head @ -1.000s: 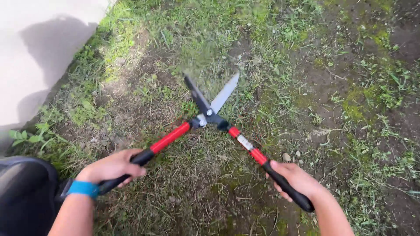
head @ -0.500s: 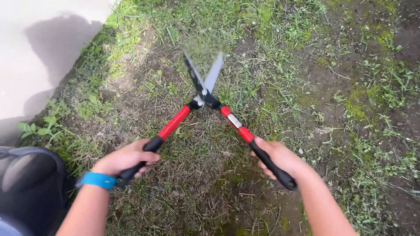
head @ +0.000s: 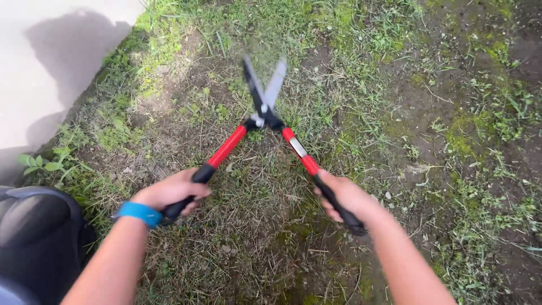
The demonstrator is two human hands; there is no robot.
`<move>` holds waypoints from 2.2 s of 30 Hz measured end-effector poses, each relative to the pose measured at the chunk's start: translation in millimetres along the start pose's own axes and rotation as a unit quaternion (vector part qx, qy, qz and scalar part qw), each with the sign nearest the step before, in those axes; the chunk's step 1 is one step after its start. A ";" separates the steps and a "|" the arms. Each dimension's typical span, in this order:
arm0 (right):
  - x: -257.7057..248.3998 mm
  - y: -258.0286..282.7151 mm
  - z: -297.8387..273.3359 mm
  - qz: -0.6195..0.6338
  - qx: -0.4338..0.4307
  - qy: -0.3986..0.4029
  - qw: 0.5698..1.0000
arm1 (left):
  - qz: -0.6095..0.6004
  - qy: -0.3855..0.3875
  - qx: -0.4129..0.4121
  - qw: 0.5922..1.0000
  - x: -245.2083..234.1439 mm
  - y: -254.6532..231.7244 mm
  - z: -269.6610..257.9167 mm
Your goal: The recorder uses garden shears to trim weeds and grass from the ground and near a wall.
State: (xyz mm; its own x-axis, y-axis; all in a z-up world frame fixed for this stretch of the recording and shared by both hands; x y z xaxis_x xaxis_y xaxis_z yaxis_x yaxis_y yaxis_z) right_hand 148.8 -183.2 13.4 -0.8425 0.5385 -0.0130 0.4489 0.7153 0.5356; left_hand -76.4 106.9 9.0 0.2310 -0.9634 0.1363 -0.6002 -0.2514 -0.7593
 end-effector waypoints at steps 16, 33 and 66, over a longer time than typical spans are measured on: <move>-7.8 -41.5 -28.2 0.008 0.012 -0.034 0.999 | 0.041 -0.002 0.010 0.999 10.8 37.4 -29.1; 37.6 -126.7 -47.1 0.033 -0.005 -0.069 0.997 | 0.045 0.013 -0.024 0.999 53.7 82.3 -32.1; 35.4 -200.8 -53.8 0.150 0.068 -0.063 0.984 | 0.136 0.056 -0.072 0.986 59.3 76.8 -28.6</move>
State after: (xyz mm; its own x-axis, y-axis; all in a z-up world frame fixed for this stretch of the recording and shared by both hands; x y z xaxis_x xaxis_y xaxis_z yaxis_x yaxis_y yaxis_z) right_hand 12.8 -331.7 -49.2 -0.6266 0.7791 0.0188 0.7141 0.5644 0.4142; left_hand -130.7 27.8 -23.1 -0.0355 -0.9993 0.0151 -0.7327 0.0158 -0.6803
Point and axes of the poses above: each hand's wrist, its own z-axis towards the middle knuckle, its own x-axis out of the palm, y = z × x, the point moved 9 cm from there along z, towards the middle knuckle, and after that the axes turned 7 degrees about x, right-handed, at the moved point
